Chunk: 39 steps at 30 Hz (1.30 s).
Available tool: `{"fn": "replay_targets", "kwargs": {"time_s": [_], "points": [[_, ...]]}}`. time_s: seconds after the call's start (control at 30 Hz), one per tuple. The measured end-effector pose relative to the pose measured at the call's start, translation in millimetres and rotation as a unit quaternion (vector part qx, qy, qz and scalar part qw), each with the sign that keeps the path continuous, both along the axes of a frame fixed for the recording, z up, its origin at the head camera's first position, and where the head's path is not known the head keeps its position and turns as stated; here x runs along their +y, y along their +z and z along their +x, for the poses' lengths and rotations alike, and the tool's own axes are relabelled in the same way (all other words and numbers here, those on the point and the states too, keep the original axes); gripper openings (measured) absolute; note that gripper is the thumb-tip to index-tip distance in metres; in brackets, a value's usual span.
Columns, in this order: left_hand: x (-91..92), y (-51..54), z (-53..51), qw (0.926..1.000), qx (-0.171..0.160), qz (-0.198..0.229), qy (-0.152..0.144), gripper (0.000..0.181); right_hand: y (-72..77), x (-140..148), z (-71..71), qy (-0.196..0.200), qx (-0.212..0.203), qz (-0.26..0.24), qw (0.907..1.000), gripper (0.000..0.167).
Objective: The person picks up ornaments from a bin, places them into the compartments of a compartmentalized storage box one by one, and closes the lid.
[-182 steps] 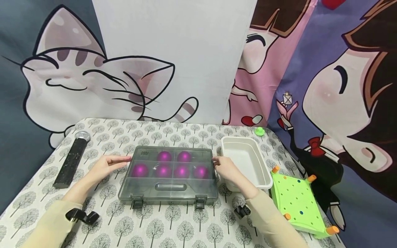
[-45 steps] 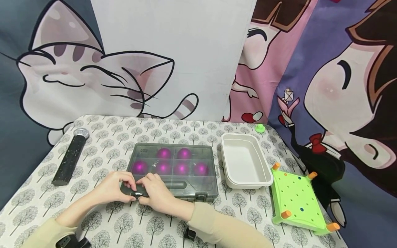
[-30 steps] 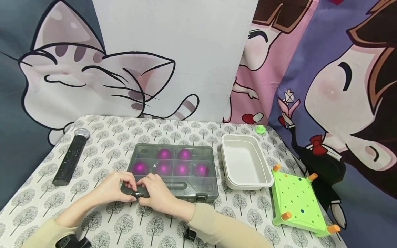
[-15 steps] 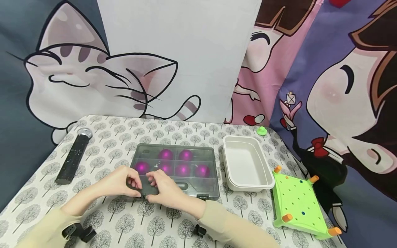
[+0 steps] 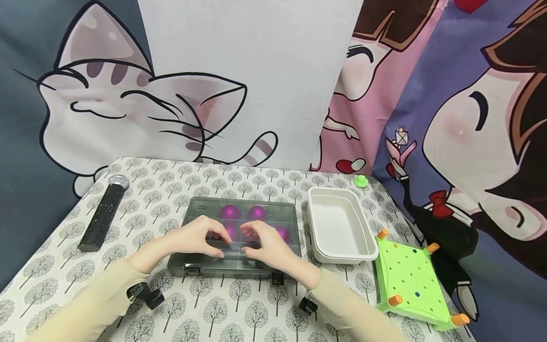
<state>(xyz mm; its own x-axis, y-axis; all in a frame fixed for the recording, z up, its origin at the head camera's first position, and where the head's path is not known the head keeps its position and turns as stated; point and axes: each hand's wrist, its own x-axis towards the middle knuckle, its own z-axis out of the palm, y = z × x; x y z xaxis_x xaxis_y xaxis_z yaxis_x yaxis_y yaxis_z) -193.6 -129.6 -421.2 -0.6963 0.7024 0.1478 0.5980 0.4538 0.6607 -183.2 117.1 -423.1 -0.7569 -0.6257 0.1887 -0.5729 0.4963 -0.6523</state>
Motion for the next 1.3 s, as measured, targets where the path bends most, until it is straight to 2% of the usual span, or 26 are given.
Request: {"fn": "replay_targets", "kwargs": {"time_s": [0.2,0.4,0.5,0.67,0.87,1.03,1.3], "points": [[29.6,5.2,-4.3,0.9991,0.017,-0.033,-0.019,0.036,-4.4,33,-8.0,-0.001,0.018,-0.008,0.9998,0.043],[55.2,2.7,-3.5,0.9979,0.03,-0.039,-0.043,0.041,-9.1,59,-11.2,-0.003,0.051,-0.017,0.9985,0.037],[63.7,0.7,-0.6,0.9975,0.031,-0.04,-0.05,0.041,-12.7,70,-11.2,0.004,0.078,-0.017,0.9968,0.033],[76.6,-0.9,7.6,0.9957,0.033,-0.046,-0.074,0.041,-17.1,84,-8.6,0.014,0.095,-0.01,0.9953,0.03],[90.9,-4.4,16.0,0.9941,0.028,-0.051,-0.092,0.043,-20.6,93,-1.3,0.012,0.093,0.009,0.9956,0.032],[95.5,-9.1,17.8,0.995,0.026,-0.047,-0.084,0.044,-22.3,93,3.4,0.002,0.061,0.009,0.9981,0.034],[98.7,-12.1,19.3,0.9976,0.014,-0.041,-0.054,0.042,-25.9,95,7.2,-0.011,0.058,0.012,0.9982,0.037]]}}
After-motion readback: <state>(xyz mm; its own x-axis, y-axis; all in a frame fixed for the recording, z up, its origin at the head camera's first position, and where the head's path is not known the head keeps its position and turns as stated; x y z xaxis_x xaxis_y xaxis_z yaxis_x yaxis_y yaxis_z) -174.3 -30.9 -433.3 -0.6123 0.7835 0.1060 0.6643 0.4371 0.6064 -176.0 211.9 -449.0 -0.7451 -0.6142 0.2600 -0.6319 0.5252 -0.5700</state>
